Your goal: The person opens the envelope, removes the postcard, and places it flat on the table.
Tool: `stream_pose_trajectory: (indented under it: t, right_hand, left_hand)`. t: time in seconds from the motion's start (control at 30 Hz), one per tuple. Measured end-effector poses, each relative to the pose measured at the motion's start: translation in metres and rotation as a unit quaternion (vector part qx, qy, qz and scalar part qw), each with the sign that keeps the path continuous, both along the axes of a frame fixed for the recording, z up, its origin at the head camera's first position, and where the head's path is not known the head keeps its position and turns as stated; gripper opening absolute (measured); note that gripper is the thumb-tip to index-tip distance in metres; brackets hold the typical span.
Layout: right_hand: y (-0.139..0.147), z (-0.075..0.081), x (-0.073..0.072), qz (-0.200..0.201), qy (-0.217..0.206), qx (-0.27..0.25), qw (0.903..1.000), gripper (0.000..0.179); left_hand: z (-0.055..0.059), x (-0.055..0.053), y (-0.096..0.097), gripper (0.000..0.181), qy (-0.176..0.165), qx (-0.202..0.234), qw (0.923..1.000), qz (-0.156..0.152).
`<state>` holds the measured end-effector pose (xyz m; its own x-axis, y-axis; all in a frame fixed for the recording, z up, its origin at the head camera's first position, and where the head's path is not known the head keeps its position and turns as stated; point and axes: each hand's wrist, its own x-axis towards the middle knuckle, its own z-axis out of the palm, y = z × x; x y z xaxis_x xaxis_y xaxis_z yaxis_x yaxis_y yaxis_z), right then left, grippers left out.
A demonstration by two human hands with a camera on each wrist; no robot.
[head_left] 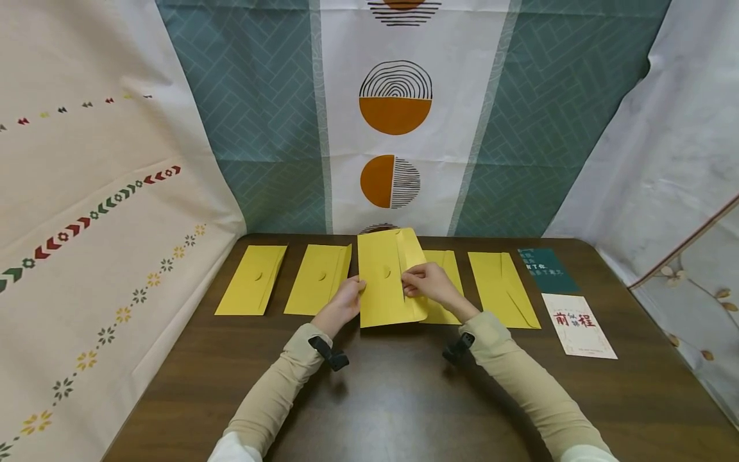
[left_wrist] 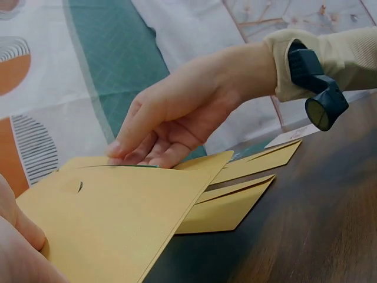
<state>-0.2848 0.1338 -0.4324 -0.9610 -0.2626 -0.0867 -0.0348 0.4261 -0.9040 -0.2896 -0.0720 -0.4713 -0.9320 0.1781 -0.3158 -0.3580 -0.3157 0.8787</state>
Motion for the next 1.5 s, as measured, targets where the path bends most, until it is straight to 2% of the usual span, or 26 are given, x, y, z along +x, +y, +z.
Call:
stream_pose_trajectory:
  t: [0.1, 0.13, 0.37, 0.5, 0.67, 0.87, 1.0, 1.23, 1.5]
  right_hand:
    - [-0.001, 0.0, 0.0, -0.015, -0.033, -0.024, 0.9991, 0.032]
    - [0.0, -0.005, -0.002, -0.02, -0.038, -0.032, 0.9986, 0.032]
    - [0.003, -0.004, -0.002, -0.04, -0.064, -0.06, 0.9954, 0.034]
    - [0.005, -0.002, -0.002, -0.055, -0.075, -0.07, 0.9932, 0.034]
    - [0.007, -0.001, -0.003, -0.074, -0.092, -0.081, 0.9896, 0.034]
    - [0.013, 0.0, -0.006, -0.096, -0.11, -0.094, 0.9847, 0.036]
    - [0.018, 0.003, -0.006, -0.104, -0.1, -0.077, 0.9866, 0.035]
    - [0.032, 0.007, -0.004, -0.143, -0.028, -0.005, 0.9894, 0.033]
    - [0.04, 0.004, -0.008, -0.144, -0.04, -0.016, 0.9886, 0.037]
  left_hand:
    - [0.001, 0.001, 0.001, 0.055, -0.002, 0.005, 1.0, -0.001]
    - [0.002, 0.002, 0.002, 0.054, -0.002, 0.007, 1.0, -0.001]
    - [0.006, 0.002, 0.004, 0.053, 0.019, 0.011, 0.9996, -0.016]
    - [0.008, 0.002, 0.004, 0.051, 0.032, 0.002, 0.9991, -0.028]
    - [0.011, 0.001, 0.001, 0.05, 0.025, -0.017, 0.999, -0.032]
    - [0.014, -0.001, -0.002, 0.047, 0.038, -0.051, 0.9974, -0.034]
    - [0.013, -0.003, -0.004, 0.046, 0.032, -0.063, 0.9972, -0.024]
    - [0.008, -0.004, -0.011, 0.05, 0.012, -0.084, 0.9964, -0.008]
    - [0.004, -0.006, -0.011, 0.045, 0.004, -0.085, 0.9963, -0.011]
